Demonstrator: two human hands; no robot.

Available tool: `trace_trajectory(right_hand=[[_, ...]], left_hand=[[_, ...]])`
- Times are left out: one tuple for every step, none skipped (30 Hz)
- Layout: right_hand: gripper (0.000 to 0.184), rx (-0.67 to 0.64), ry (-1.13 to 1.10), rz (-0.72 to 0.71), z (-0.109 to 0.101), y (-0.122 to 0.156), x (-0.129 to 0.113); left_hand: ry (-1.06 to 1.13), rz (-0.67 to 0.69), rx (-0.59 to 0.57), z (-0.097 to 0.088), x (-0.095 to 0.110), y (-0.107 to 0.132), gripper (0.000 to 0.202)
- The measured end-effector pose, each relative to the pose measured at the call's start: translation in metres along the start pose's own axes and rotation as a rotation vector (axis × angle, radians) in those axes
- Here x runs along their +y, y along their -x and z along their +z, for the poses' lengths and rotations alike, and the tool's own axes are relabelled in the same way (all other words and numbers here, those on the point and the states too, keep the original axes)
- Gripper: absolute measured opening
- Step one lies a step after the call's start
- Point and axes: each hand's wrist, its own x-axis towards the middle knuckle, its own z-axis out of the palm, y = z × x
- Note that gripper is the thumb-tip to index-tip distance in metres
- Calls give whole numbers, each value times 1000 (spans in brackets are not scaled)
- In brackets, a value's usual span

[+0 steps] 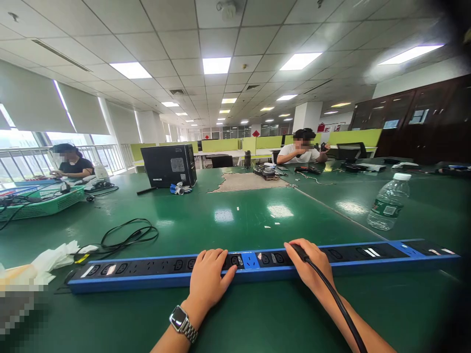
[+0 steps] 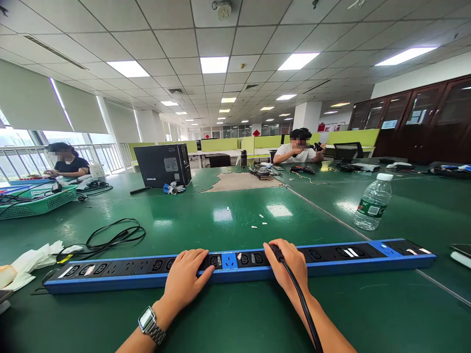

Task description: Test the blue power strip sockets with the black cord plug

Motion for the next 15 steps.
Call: trace_trajectory(right_hand=[[37, 8, 2, 13, 0, 0, -1], [38, 17, 7, 33, 0, 0, -1], [39, 25, 13, 57, 0, 0, -2], [39, 32, 19, 79, 0, -1, -2], [39, 36, 25, 97, 0, -1, -2], [40, 39, 32, 107, 0, -1, -2], [40, 41, 39, 108, 1, -2, -1], [40, 41, 45, 100, 1, -2, 0], [40, 41, 52, 90, 1, -1, 0], [40, 43, 60, 82, 2, -1, 1], [39, 45, 70, 76, 2, 0, 3], [39, 45, 80, 68, 2, 1, 4], [38, 45, 88, 59, 3, 1, 5], [38, 44, 96, 47, 3, 2, 6], [38, 40, 102, 33, 3, 3, 7]], left_hand=[[2, 1, 0, 0, 0, 0, 40], [4, 1, -1, 0, 0, 0, 40], [5, 1, 0, 1, 0, 0, 40], [6, 1, 1, 1, 0, 0, 40], [5, 0, 3, 1, 0, 0, 40], [4, 0, 4, 1, 0, 1, 40], [2, -1, 7, 1, 0, 1, 40], [1, -1, 9, 1, 0, 1, 40], [1, -1, 11, 1, 0, 1, 39], [1, 0, 12, 1, 1, 1, 39], [1, 1, 11, 0, 1, 1, 39], [2, 2, 10, 0, 1, 1, 39], [2, 3, 8, 0, 0, 1, 39], [2, 2, 5, 0, 0, 0, 39], [2, 1, 4, 0, 0, 0, 39]])
